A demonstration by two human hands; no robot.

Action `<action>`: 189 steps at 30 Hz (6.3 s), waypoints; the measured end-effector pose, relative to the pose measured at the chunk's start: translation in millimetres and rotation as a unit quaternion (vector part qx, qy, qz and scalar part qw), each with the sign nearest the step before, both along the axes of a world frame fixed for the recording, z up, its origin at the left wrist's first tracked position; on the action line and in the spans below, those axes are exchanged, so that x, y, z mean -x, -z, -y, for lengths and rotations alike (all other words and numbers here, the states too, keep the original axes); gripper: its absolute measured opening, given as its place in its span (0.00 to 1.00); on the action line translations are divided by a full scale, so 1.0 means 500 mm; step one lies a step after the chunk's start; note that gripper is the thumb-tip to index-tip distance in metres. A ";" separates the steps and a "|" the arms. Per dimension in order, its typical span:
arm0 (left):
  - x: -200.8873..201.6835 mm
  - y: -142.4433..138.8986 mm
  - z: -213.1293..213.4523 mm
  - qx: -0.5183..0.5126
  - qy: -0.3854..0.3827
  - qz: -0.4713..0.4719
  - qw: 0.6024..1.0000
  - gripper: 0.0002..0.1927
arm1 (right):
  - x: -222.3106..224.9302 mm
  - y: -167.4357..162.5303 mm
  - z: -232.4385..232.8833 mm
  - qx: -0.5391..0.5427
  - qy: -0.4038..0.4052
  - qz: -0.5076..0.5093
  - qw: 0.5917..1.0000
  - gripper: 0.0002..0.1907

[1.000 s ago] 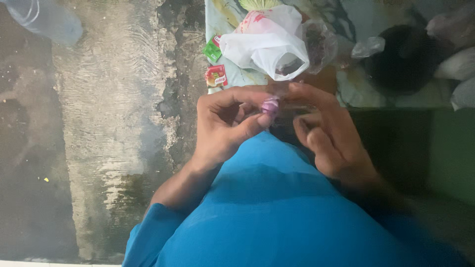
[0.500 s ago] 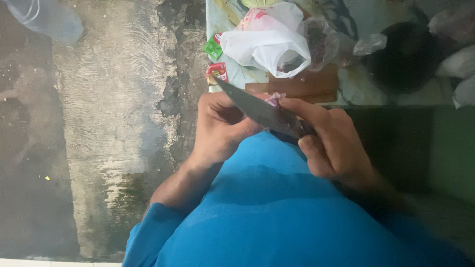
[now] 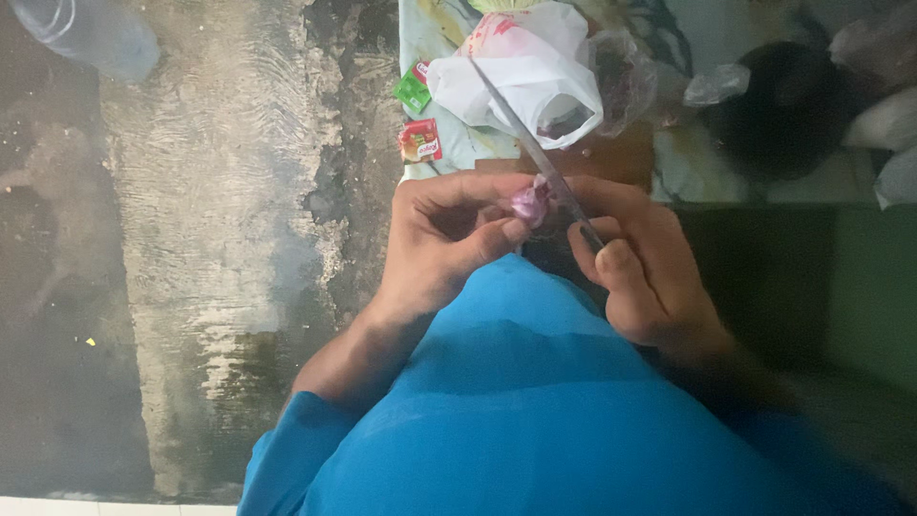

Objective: The person peels several small red onions one by one using a knife, removing the outer skin and placing the peeled onions on a wooden cutting board. The person briefly walks to the stove and returns to continue peeling.

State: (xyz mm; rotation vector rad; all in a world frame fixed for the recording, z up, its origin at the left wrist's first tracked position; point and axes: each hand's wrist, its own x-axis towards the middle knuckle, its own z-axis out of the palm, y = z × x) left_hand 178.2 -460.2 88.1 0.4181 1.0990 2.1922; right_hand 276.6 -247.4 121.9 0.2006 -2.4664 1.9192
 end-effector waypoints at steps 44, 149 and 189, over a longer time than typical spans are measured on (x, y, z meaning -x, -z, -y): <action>0.038 -0.091 0.018 0.189 -0.117 -0.350 0.910 0.16 | 0.047 0.003 -0.021 -0.146 -0.112 -0.089 0.979 0.30; 0.037 -0.026 -0.003 0.026 -0.072 -0.234 0.969 0.12 | 0.040 0.020 -0.009 0.096 -0.037 0.022 0.994 0.25; 0.114 0.097 -0.060 0.160 -0.027 -0.125 0.979 0.14 | 0.175 0.480 -0.333 -0.045 0.332 0.254 0.907 0.20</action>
